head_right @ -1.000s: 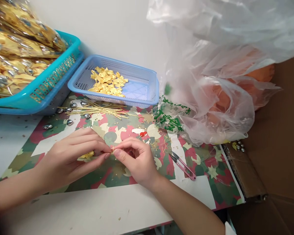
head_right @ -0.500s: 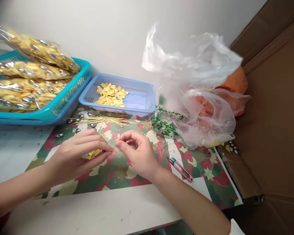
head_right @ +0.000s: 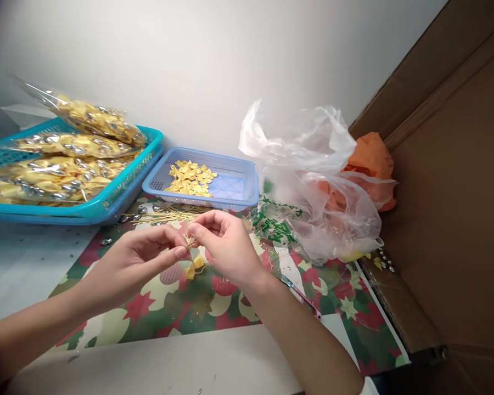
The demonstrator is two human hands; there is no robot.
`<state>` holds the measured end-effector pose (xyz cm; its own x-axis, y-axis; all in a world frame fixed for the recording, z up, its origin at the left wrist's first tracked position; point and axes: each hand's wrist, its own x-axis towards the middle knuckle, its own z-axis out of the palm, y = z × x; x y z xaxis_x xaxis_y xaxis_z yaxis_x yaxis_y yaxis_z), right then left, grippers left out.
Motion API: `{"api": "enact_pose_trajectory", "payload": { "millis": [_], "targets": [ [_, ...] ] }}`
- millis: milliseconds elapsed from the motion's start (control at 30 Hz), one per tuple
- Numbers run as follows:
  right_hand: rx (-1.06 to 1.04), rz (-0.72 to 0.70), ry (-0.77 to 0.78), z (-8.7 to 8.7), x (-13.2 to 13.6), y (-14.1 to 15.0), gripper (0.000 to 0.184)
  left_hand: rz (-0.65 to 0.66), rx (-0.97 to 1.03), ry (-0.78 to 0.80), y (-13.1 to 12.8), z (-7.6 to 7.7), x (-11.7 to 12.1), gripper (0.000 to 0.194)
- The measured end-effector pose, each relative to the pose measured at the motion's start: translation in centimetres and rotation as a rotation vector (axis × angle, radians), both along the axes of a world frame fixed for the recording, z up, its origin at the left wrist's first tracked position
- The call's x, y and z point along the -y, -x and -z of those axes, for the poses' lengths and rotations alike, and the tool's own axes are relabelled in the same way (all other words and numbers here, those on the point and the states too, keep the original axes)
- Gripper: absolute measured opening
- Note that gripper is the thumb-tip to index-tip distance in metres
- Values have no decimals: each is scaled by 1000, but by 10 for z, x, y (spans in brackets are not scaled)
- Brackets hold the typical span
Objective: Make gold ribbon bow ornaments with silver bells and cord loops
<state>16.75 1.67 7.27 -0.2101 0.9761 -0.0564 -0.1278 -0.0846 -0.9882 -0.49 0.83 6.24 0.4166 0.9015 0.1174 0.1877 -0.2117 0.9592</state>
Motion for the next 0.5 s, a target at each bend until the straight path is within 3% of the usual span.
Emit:
{"api": "enact_pose_trajectory", "payload": {
  "millis": [133, 267, 500],
  "targets": [
    [-32, 1, 54, 6, 3, 1, 16, 19, 78, 216, 3, 6, 1, 18],
    [-76, 54, 25, 11, 4, 2, 25, 107, 72, 416, 11, 15, -1, 21],
    [-9, 147, -50, 23, 0, 1, 18, 125, 18, 546, 12, 9, -8, 24]
  ]
}}
